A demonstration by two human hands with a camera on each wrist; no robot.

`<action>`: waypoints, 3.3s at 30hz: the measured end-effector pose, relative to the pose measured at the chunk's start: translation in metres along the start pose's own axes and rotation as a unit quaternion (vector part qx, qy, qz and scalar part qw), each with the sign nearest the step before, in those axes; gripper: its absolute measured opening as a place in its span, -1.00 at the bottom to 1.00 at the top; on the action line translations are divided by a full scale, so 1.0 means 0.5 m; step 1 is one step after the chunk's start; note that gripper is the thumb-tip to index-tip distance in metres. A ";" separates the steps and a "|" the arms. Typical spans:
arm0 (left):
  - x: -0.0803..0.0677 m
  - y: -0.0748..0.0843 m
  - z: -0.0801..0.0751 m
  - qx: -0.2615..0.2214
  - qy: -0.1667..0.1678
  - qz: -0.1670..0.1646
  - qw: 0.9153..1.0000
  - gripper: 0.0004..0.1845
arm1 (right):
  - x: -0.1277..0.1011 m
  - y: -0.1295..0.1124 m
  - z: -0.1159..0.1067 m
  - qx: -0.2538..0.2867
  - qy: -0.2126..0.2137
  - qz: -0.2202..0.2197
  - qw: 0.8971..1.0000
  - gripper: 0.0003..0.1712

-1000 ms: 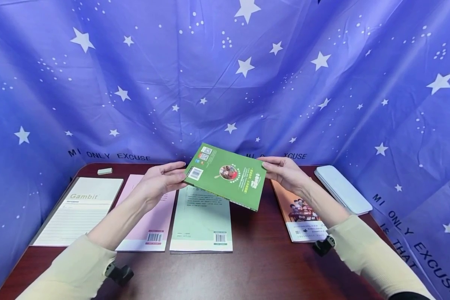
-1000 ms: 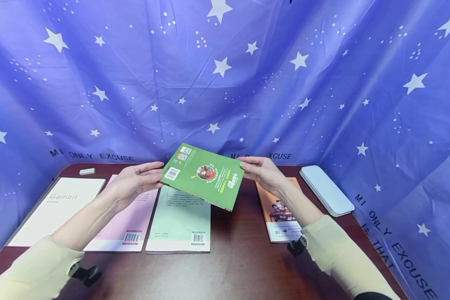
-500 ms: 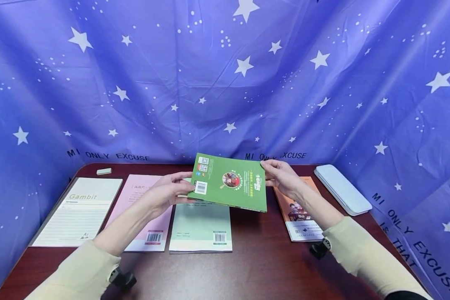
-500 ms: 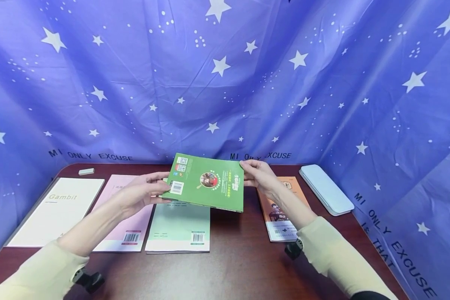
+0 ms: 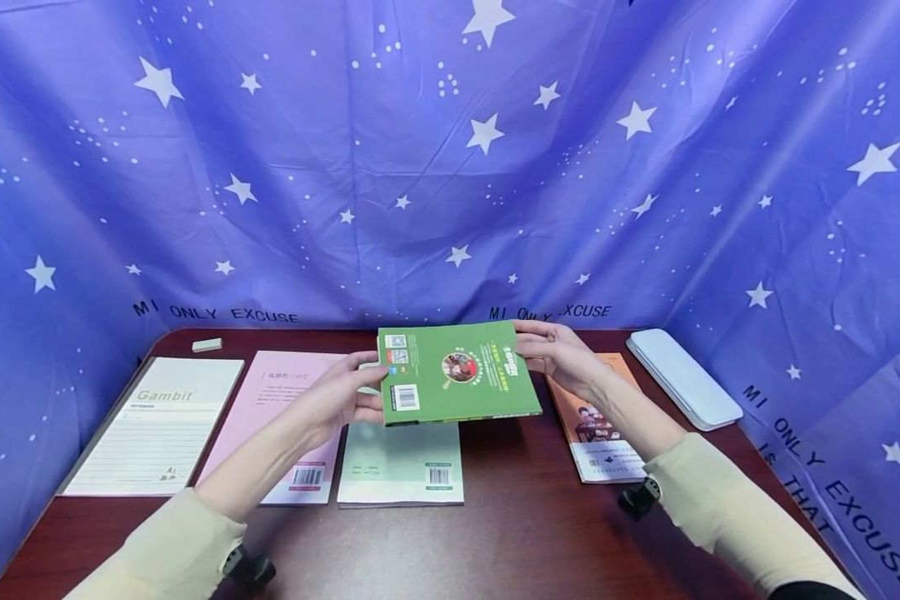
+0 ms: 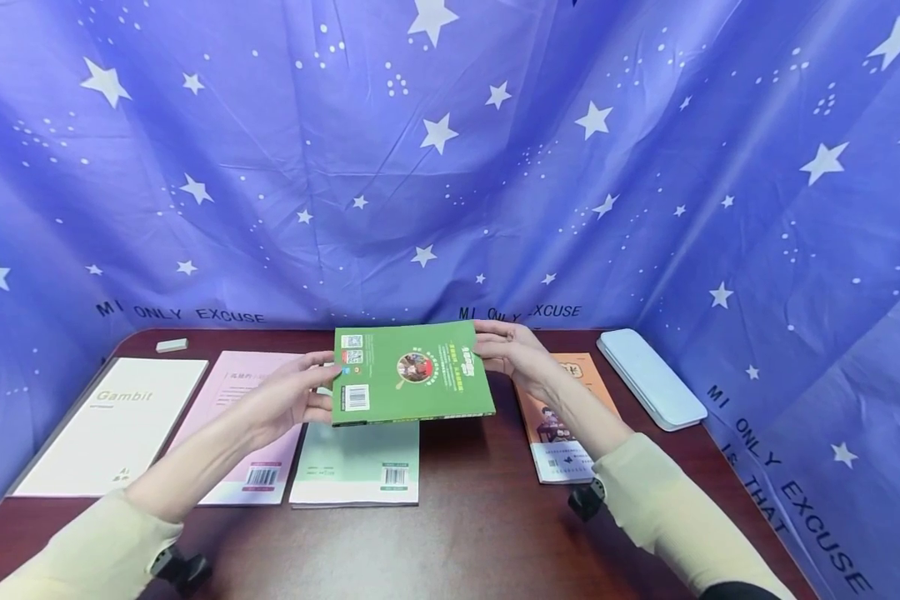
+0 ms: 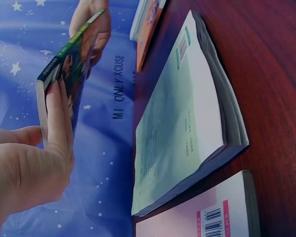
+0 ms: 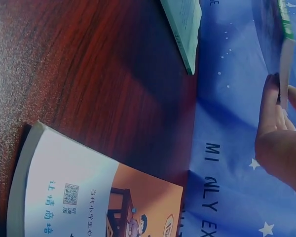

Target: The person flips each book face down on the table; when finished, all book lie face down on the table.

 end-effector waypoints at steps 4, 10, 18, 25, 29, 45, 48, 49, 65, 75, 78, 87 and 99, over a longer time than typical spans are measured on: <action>-0.002 -0.011 0.008 0.007 -0.008 -0.007 1.000 -0.39 | 0.001 0.000 0.002 0.010 -0.007 -0.002 1.000 -0.28; -0.009 -0.020 0.018 0.018 -0.007 -0.005 1.000 -0.54 | 0.003 0.006 -0.002 0.032 0.005 0.005 0.999 -0.61; -0.016 -0.033 0.029 -0.005 0.017 0.004 1.000 -0.68 | 0.002 0.013 0.001 0.009 -0.047 0.015 0.999 -0.43; -0.025 -0.049 0.033 -0.040 0.040 0.004 0.998 -0.69 | -0.010 0.016 0.012 -0.020 -0.167 0.038 0.985 -0.14; -0.026 -0.060 0.037 -0.047 0.034 0.003 0.998 -0.69 | -0.016 0.013 0.012 -0.034 -0.218 0.042 0.974 0.03; -0.024 -0.097 0.078 -0.030 -0.051 0.004 0.998 -0.58 | 0.014 0.012 -0.051 -0.083 -0.080 0.021 0.993 -0.36; -0.021 -0.106 0.111 -0.034 -0.076 -0.003 0.997 -0.59 | 0.026 0.015 -0.068 -0.086 -0.036 0.023 0.995 -0.40; -0.020 -0.110 0.122 -0.032 -0.079 -0.006 0.996 -0.61 | 0.029 0.015 -0.073 -0.089 -0.020 0.026 0.996 -0.40; 0.015 -0.213 0.222 -0.014 -0.074 -0.068 0.995 -0.89 | 0.080 0.048 -0.106 -0.249 0.049 0.039 0.966 -0.51; 0.021 -0.241 0.243 -0.013 -0.064 -0.104 0.992 -0.79 | 0.082 0.076 -0.106 -0.335 0.048 0.024 0.941 -0.65; 0.023 -0.242 0.243 -0.013 -0.064 -0.107 0.992 -0.83 | 0.082 0.078 -0.108 -0.382 0.051 0.005 0.923 -0.68; 0.024 -0.239 0.243 -0.003 -0.072 -0.112 0.991 -0.95 | 0.084 0.073 -0.101 -0.476 0.055 -0.035 0.877 -0.75; 0.009 -0.225 0.236 0.015 -0.060 -0.109 0.992 -0.75 | 0.086 0.070 -0.091 -0.498 0.054 -0.033 0.865 -0.74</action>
Point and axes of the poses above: each hand's wrist, its own x-axis towards the middle knuckle, its own z-axis out of the palm, y = z × x, the point moved 7 cm from there along x, towards the middle knuckle, and after that the axes turned 7 degrees about -x, right-handed, at the moved point
